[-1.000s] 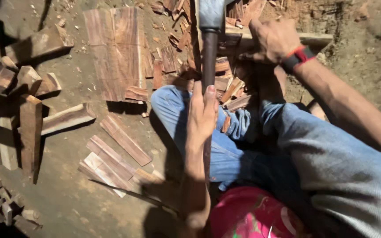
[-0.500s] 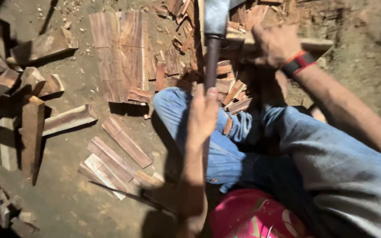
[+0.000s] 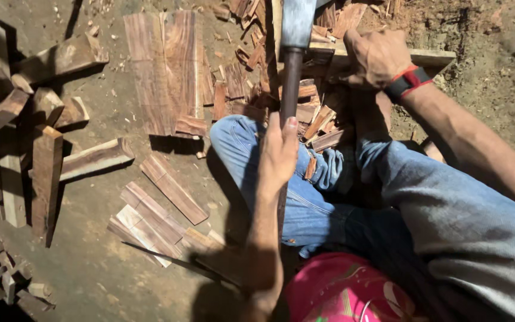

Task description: The person sits on the ground and uses a large axe to split a piece of wood held between their feet. They repeatedly strike the wood with the axe to break it into smaller pieces.

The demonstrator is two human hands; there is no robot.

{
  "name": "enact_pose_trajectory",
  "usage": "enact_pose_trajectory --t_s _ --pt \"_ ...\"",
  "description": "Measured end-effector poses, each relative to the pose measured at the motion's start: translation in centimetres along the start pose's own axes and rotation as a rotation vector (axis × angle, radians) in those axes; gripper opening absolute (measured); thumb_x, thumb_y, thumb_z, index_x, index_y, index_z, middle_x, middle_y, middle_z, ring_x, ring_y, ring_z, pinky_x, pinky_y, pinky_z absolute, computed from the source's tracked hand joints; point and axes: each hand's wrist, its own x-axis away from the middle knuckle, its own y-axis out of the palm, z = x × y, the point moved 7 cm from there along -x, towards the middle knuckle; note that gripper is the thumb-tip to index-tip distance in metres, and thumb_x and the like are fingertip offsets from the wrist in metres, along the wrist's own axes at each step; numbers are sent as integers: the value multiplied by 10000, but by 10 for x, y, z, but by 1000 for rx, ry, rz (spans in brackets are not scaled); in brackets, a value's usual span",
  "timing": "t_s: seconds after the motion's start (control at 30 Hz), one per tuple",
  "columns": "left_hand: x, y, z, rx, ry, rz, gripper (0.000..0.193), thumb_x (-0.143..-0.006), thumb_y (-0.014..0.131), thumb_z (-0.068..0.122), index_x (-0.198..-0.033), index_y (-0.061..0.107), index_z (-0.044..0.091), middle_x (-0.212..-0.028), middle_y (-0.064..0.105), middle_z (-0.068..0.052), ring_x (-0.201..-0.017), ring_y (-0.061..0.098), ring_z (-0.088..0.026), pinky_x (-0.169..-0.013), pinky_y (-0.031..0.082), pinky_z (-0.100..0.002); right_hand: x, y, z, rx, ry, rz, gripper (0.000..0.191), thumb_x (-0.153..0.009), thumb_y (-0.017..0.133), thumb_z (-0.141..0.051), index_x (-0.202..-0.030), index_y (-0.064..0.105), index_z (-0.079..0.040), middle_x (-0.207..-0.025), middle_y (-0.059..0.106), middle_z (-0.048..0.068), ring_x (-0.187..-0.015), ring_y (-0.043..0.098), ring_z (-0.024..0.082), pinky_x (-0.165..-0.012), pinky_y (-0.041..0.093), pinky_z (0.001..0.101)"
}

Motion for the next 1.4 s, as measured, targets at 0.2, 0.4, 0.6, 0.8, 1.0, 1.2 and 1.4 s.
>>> enact_pose_trajectory --t_s 0.2,0.4,0.6,0.8,1.0,1.2,1.4 --pt "14 -62 41 559 202 -35 504 -1102 417 505 -1268 461 31 -725 471 43 -516 420 -35 -383 357 -201 -3 2 5 -6 -1 33 762 -733 869 -586 -1193 478 -121 -817 665 89 -686 670 326 -560 455 471" --pt "12 -50 38 348 165 -10 474 -1144 388 498 -1219 487 40 -669 421 42 -576 416 -48 -439 355 -231 -2 7 5 -11 28 -29 771 -701 881 -555 -1190 476 -117 -803 680 75 -678 674 323 -577 449 474" --pt "5 18 -59 500 -282 -120 256 -1106 442 362 -1105 452 106 -618 417 32 -424 406 -65 -345 333 -243 -1 0 2 74 -9 94 832 -658 889 -574 -1241 497 -128 -865 693 94 -703 678 353 -556 470 492" --pt "11 12 -77 593 -332 -106 204 -1068 461 333 -1179 483 163 -622 427 49 -407 393 -40 -328 320 -222 -4 2 3 -49 -42 87 783 -686 887 -488 -1260 500 -123 -925 702 125 -815 695 386 -600 506 516" --pt "13 14 -48 610 -333 -90 252 -1088 461 346 -1155 466 103 -650 438 39 -428 411 -44 -338 340 -225 -8 6 13 -71 -13 -110 775 -715 881 -466 -1286 492 -115 -890 700 149 -803 693 414 -613 534 525" --pt "44 -35 33 719 -12 -64 385 -1107 472 423 -1253 472 67 -741 454 40 -540 422 -36 -438 339 -208 -6 4 12 -41 -40 -58 739 -673 906 -437 -1205 511 -110 -924 703 130 -820 693 407 -631 532 515" --pt "36 6 21 641 -135 -46 366 -1070 481 422 -1166 459 70 -706 452 41 -513 417 -38 -408 337 -208 -7 10 10 -66 -42 -44 783 -646 919 -447 -1209 506 -93 -902 707 147 -842 695 411 -649 530 523"
